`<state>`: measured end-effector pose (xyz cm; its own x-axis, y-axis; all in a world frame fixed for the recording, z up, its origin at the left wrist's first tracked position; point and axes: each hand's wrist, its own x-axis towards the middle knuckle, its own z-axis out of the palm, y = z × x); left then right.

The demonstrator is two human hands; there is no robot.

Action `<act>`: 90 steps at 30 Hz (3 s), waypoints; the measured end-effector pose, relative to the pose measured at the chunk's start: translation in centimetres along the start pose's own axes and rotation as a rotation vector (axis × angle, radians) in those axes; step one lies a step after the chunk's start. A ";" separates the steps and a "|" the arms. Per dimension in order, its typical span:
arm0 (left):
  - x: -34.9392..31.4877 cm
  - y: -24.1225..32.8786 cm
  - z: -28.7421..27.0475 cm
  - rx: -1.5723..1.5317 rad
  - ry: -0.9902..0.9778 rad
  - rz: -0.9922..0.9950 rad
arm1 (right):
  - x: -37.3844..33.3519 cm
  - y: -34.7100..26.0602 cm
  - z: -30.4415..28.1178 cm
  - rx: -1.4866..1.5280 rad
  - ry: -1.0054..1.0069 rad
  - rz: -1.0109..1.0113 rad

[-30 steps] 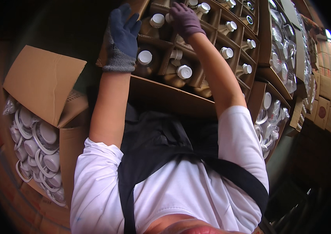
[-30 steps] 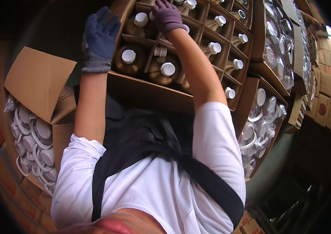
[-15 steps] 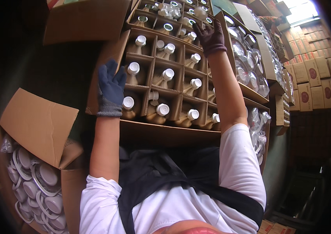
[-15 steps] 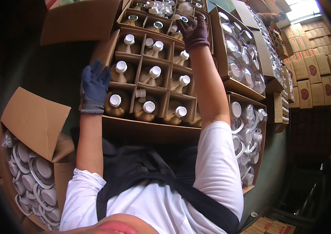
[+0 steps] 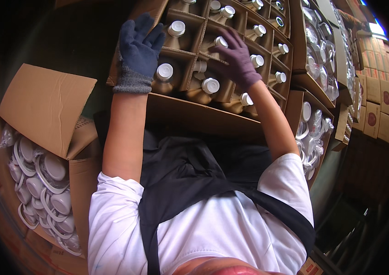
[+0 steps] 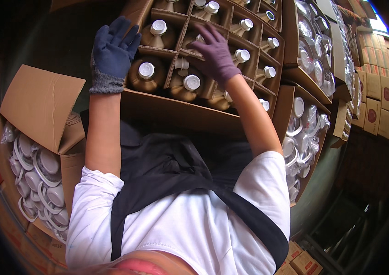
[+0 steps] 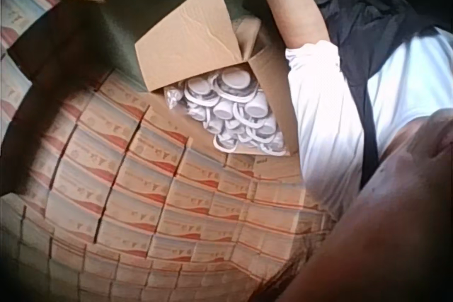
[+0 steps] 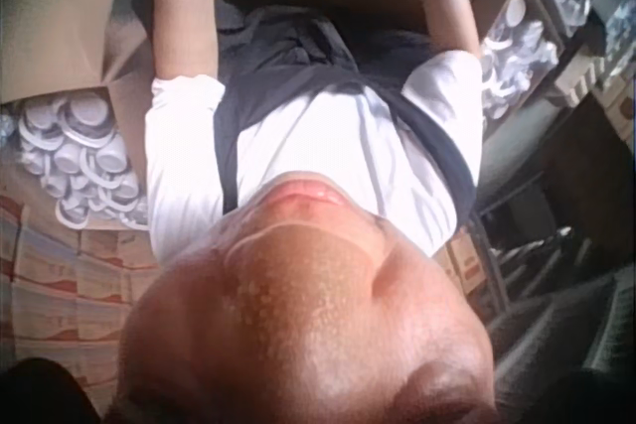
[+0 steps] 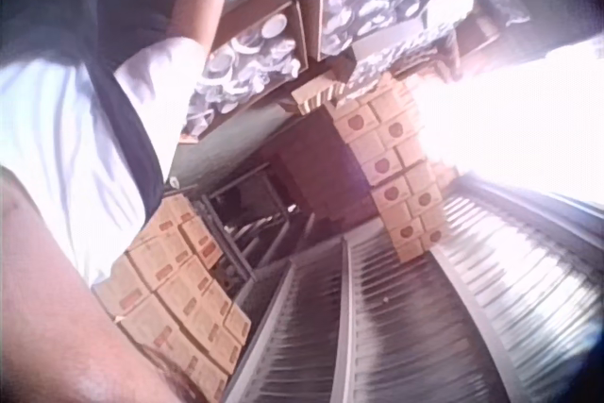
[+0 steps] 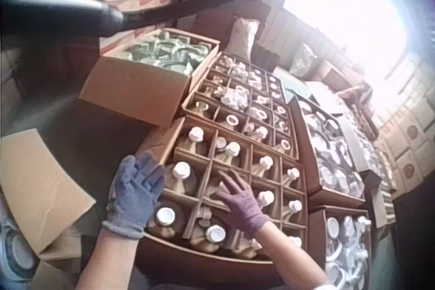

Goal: The person assembles vacuum flasks by inserting the glass inner liners into the plastic outer shells, screwing on the base caps, and placing the finished flasks into protective plastic bags.

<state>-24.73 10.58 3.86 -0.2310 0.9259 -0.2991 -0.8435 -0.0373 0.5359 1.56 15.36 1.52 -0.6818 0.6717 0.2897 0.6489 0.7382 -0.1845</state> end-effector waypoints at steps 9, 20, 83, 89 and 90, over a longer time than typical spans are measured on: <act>0.7 -0.4 0.0 -0.024 0.032 0.016 | 1.4 -2.1 2.7 -0.248 -0.436 -0.102; 2.1 -0.9 0.6 -0.016 0.047 -0.029 | 0.7 -1.0 4.7 -0.216 -0.381 -0.053; -0.7 -4.3 -8.2 0.702 -0.199 0.333 | -30.4 -6.0 -5.6 -0.500 0.315 0.793; -12.8 -3.6 -1.4 1.127 -0.671 0.657 | -28.8 -6.8 -7.2 -0.532 0.259 0.503; -16.3 -3.0 0.0 1.018 -0.748 0.449 | -29.5 -7.3 -6.7 -0.500 0.290 0.517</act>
<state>-18.42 -4.40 7.12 0.2037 0.9012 0.3825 0.0441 -0.3987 0.9160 19.23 -10.22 0.63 -0.1795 0.8291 0.5294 0.9830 0.1729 0.0625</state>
